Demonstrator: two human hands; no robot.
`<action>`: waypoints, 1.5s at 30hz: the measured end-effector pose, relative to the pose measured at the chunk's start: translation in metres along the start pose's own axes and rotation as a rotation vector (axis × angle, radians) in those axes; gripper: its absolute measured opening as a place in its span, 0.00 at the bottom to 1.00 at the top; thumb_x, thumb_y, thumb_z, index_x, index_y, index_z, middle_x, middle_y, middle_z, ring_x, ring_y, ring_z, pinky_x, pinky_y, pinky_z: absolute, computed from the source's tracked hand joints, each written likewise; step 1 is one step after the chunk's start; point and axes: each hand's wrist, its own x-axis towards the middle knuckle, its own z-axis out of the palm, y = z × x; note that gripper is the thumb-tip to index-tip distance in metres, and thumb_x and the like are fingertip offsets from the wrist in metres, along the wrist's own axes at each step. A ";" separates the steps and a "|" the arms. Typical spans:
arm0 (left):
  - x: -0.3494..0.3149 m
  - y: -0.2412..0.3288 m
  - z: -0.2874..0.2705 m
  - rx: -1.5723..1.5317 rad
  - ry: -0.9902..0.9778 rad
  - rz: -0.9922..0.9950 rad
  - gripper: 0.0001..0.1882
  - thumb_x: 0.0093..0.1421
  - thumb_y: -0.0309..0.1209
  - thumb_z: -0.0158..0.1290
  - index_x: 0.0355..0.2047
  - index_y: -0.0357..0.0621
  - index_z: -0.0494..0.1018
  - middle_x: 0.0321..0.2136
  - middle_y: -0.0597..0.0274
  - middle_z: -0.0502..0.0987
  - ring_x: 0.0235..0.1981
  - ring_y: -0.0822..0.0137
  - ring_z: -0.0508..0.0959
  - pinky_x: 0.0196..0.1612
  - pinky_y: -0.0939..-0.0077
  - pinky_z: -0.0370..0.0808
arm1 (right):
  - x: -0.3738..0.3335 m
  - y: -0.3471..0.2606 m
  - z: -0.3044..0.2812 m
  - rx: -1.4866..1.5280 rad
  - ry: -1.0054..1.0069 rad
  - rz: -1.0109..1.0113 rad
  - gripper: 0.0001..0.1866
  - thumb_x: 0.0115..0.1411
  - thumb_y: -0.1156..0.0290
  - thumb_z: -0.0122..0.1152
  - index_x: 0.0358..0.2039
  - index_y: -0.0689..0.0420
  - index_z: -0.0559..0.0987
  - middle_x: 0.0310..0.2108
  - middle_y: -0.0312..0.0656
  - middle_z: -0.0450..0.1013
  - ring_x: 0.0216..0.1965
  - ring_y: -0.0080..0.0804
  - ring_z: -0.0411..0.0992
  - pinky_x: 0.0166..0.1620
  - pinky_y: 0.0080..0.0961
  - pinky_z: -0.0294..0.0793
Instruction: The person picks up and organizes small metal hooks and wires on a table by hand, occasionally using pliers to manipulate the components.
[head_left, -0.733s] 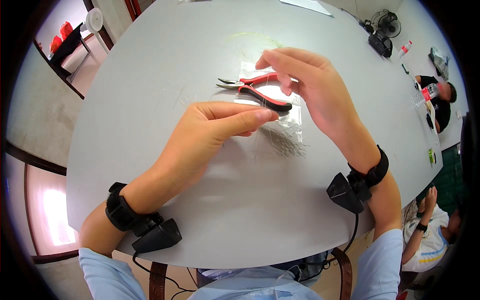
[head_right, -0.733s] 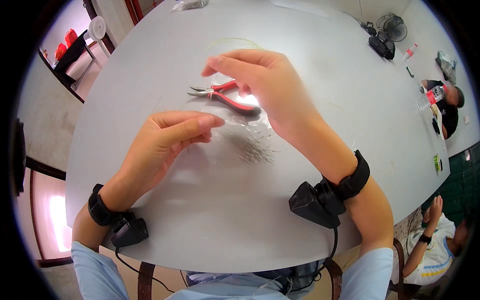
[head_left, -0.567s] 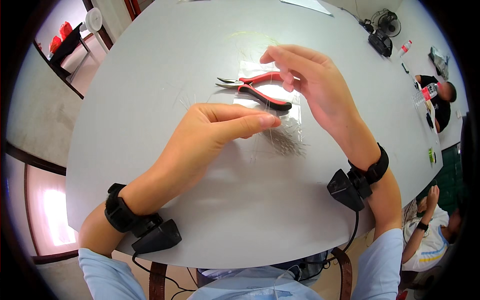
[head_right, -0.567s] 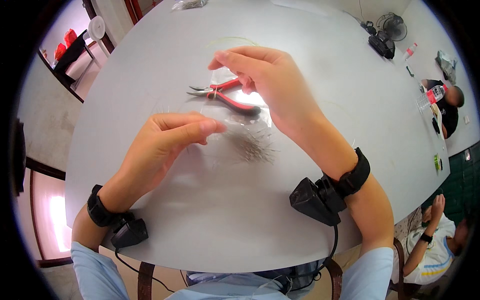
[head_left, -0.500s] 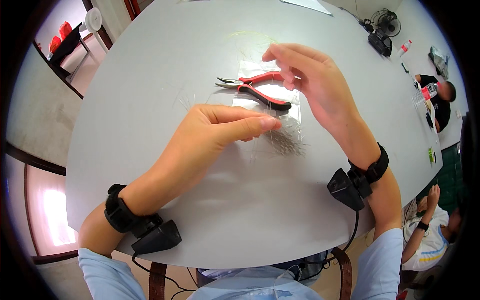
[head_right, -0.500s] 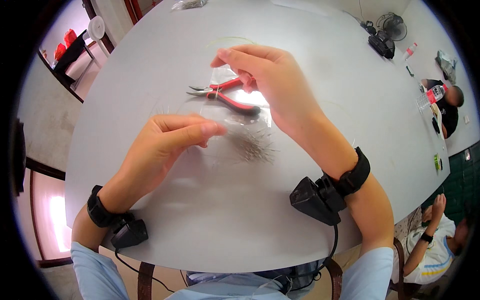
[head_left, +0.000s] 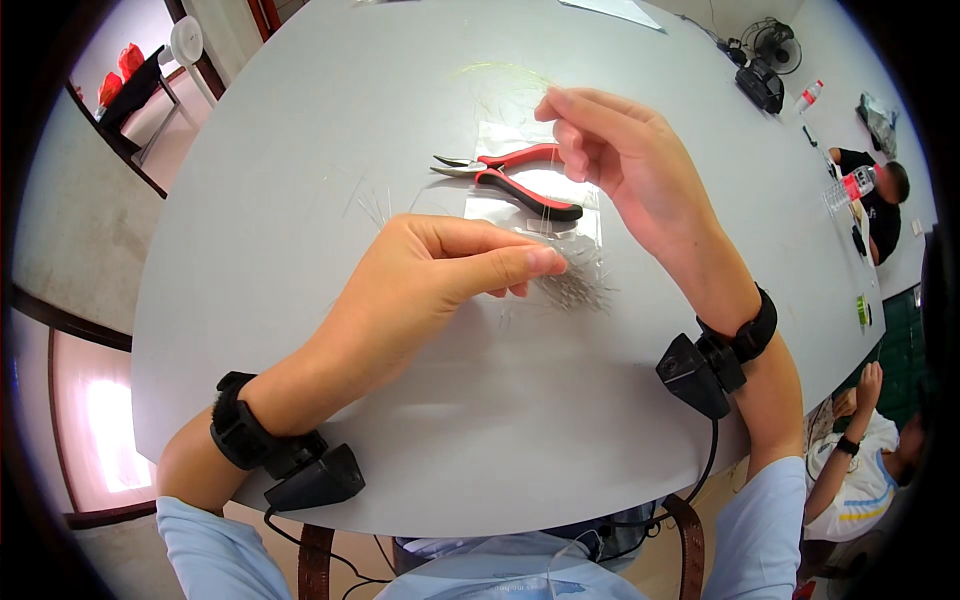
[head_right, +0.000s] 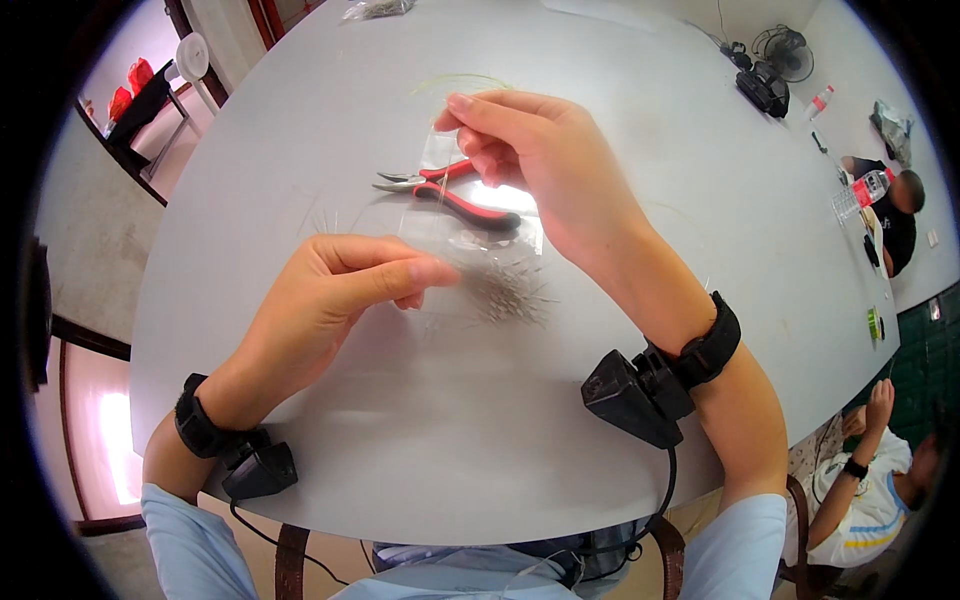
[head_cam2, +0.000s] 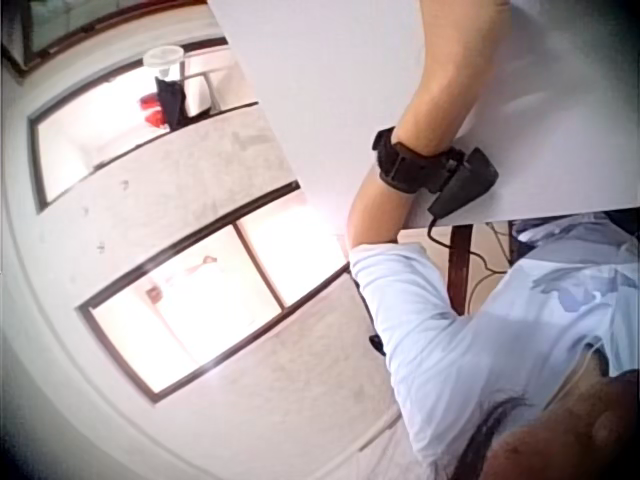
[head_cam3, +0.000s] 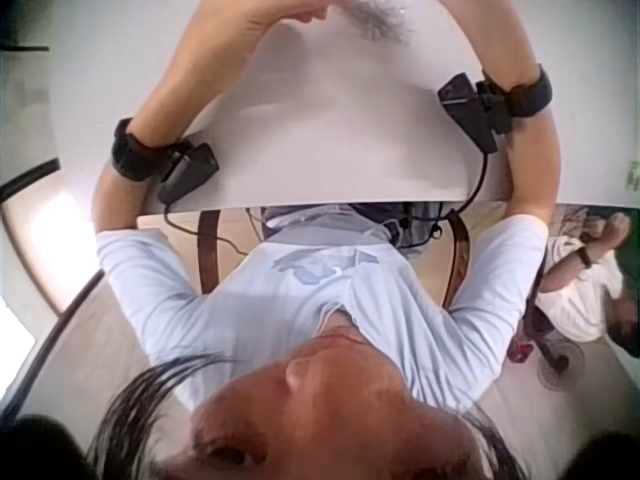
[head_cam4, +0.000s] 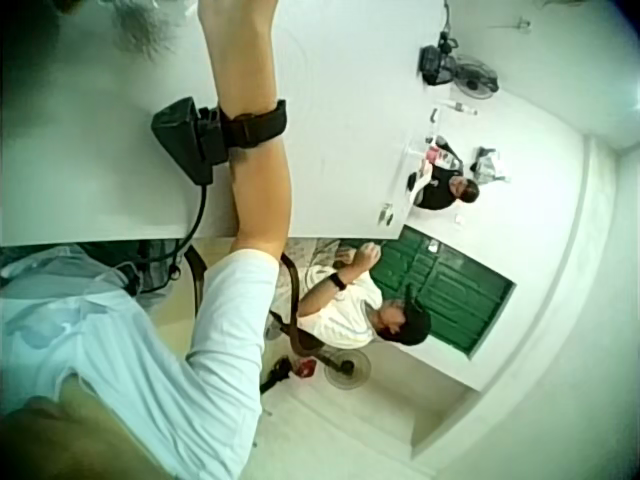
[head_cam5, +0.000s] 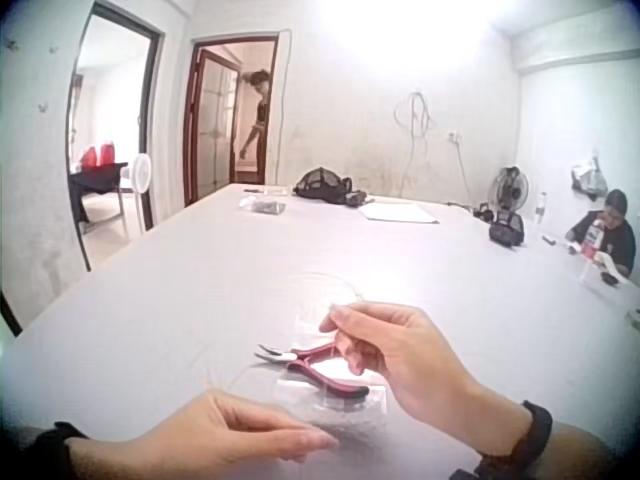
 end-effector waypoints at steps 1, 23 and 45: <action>-0.001 0.000 0.000 0.013 0.010 0.010 0.10 0.56 0.30 0.54 0.34 0.37 0.79 0.26 0.65 0.76 0.30 0.76 0.69 0.38 0.83 0.66 | 0.000 -0.001 0.000 0.011 -0.001 0.006 0.13 0.60 0.62 0.54 0.30 0.62 0.75 0.15 0.29 0.61 0.20 0.18 0.57 0.27 0.14 0.58; 0.001 -0.001 -0.005 0.038 0.046 0.055 0.07 0.53 0.27 0.52 0.24 0.37 0.76 0.26 0.66 0.75 0.31 0.76 0.70 0.39 0.83 0.63 | 0.002 0.000 -0.001 0.154 -0.042 -0.005 0.12 0.59 0.67 0.50 0.29 0.63 0.74 0.17 0.30 0.62 0.20 0.17 0.58 0.29 0.14 0.61; 0.008 0.002 -0.016 -0.346 0.251 0.088 0.09 0.56 0.31 0.52 0.32 0.38 0.76 0.26 0.71 0.71 0.29 0.76 0.63 0.39 0.83 0.62 | -0.010 0.000 0.019 -0.217 -0.110 0.136 0.14 0.61 0.66 0.49 0.37 0.64 0.76 0.30 0.37 0.73 0.25 0.17 0.66 0.24 0.14 0.66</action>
